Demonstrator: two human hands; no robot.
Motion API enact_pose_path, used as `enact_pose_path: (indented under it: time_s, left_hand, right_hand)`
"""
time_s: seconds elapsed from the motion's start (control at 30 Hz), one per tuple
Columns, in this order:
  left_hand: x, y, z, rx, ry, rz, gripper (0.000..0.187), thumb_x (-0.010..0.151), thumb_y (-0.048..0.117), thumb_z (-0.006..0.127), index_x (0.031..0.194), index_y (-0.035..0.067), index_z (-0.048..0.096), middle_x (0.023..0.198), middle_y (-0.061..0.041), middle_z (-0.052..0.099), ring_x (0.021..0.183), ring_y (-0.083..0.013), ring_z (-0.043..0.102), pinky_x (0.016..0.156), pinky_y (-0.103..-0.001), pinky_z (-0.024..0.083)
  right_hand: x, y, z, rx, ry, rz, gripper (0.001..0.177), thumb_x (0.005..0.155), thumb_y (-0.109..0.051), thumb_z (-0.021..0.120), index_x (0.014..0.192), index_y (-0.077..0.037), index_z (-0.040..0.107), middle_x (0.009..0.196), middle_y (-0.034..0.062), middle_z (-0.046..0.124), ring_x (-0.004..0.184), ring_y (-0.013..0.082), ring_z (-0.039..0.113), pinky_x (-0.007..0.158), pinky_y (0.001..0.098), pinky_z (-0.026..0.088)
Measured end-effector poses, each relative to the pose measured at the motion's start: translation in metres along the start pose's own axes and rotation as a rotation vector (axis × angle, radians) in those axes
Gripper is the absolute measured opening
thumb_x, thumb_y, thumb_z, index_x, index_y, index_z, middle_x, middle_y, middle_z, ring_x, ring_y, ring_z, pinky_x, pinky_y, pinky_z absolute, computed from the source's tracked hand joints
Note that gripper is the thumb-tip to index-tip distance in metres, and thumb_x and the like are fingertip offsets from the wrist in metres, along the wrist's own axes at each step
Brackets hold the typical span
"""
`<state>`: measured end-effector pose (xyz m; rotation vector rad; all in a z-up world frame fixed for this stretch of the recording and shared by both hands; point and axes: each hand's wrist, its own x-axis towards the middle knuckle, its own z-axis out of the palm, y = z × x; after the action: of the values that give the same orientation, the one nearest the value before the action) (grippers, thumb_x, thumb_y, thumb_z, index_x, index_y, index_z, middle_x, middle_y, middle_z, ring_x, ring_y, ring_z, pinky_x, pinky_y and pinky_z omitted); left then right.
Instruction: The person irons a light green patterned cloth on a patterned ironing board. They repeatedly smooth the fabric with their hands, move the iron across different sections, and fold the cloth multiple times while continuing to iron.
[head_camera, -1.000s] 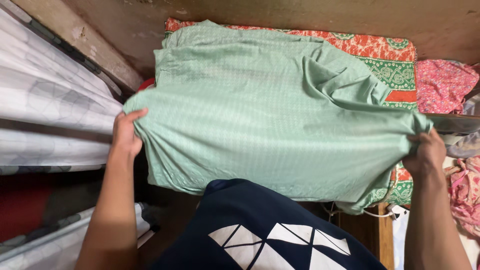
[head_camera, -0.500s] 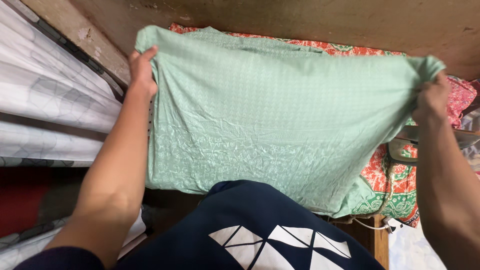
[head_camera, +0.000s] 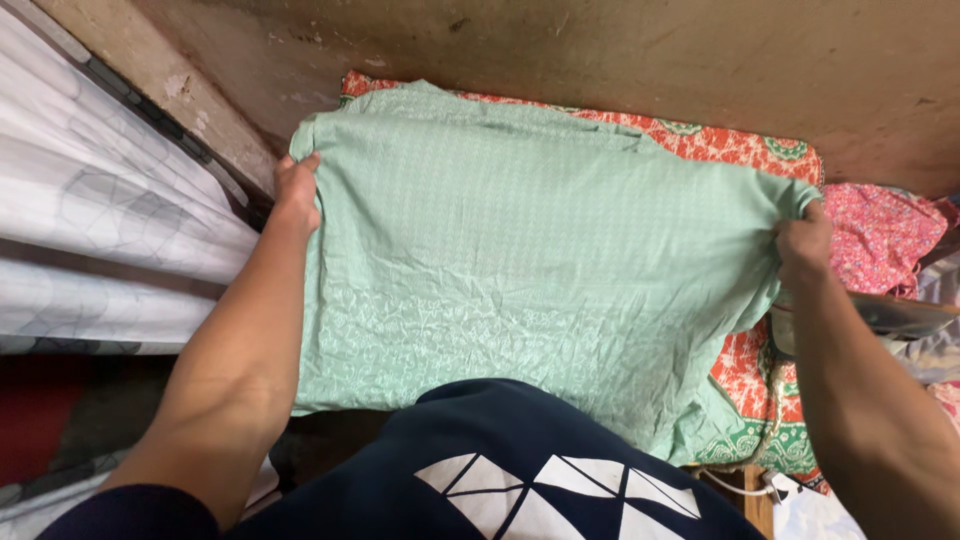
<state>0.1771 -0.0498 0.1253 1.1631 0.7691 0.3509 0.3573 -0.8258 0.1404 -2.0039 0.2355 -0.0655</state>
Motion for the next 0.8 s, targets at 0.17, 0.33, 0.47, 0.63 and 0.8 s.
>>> enact_pose_path:
  time_s: [0.17, 0.33, 0.47, 0.63, 0.8]
  left_hand:
    - [0.006, -0.009, 0.002, -0.074, -0.006, -0.034, 0.029, 0.098, 0.009, 0.058, 0.127, 0.011, 0.064, 0.125, -0.010, 0.070, 0.112, -0.0251, 0.066, 0.099, -0.042, 0.054]
    - [0.029, -0.010, 0.008, -0.234, -0.079, 0.055, 0.034, 0.096, 0.001, 0.057, 0.127, 0.011, 0.064, 0.120, -0.007, 0.070, 0.110, -0.0230, 0.065, 0.099, -0.041, 0.054]
    - [0.032, 0.004, 0.019, -0.257, -0.134, 0.146, 0.035, 0.097, -0.001, 0.059, 0.129, 0.013, 0.064, 0.116, -0.003, 0.069, 0.107, -0.0189, 0.063, 0.099, -0.039, 0.053]
    - [-0.007, 0.042, 0.039, -0.025, -0.057, 0.034, 0.046, 0.093, 0.003, 0.062, 0.138, 0.015, 0.058, 0.124, -0.006, 0.069, 0.115, -0.0219, 0.065, 0.101, -0.039, 0.053]
    - [-0.026, 0.043, 0.033, 0.452, 0.126, -0.113, 0.069, 0.093, 0.023, 0.067, 0.156, 0.022, 0.039, 0.155, -0.012, 0.041, 0.138, -0.0290, 0.043, 0.108, -0.052, 0.035]
  right_hand:
    - [0.003, 0.012, 0.014, 0.025, -0.028, 0.092, 0.046, 0.088, 0.014, 0.047, 0.126, -0.008, 0.061, 0.107, 0.0058, 0.064, 0.081, 0.0193, 0.059, 0.061, 0.0342, 0.051]
    - [0.015, 0.010, 0.016, 0.130, -0.072, -0.111, 0.060, 0.081, 0.019, 0.038, 0.131, -0.006, 0.059, 0.117, 0.0040, 0.069, 0.095, 0.0134, 0.065, 0.076, 0.0266, 0.054]
    - [0.026, -0.002, 0.011, 0.336, -0.160, -0.314, 0.050, 0.088, 0.021, 0.041, 0.129, 0.001, 0.060, 0.123, 0.0062, 0.068, 0.107, 0.0153, 0.067, 0.092, 0.0269, 0.056]
    - [0.049, 0.003, -0.007, 0.285, -0.134, -0.111, 0.039, 0.082, 0.019, 0.054, 0.115, 0.001, 0.066, 0.104, 0.0058, 0.070, 0.087, 0.0186, 0.066, 0.072, 0.0306, 0.053]
    - [0.052, -0.006, -0.005, -0.328, -0.055, 0.336, 0.023, 0.087, -0.006, 0.078, 0.105, 0.006, 0.071, 0.087, 0.0126, 0.066, 0.084, 0.0242, 0.068, 0.059, 0.0392, 0.044]
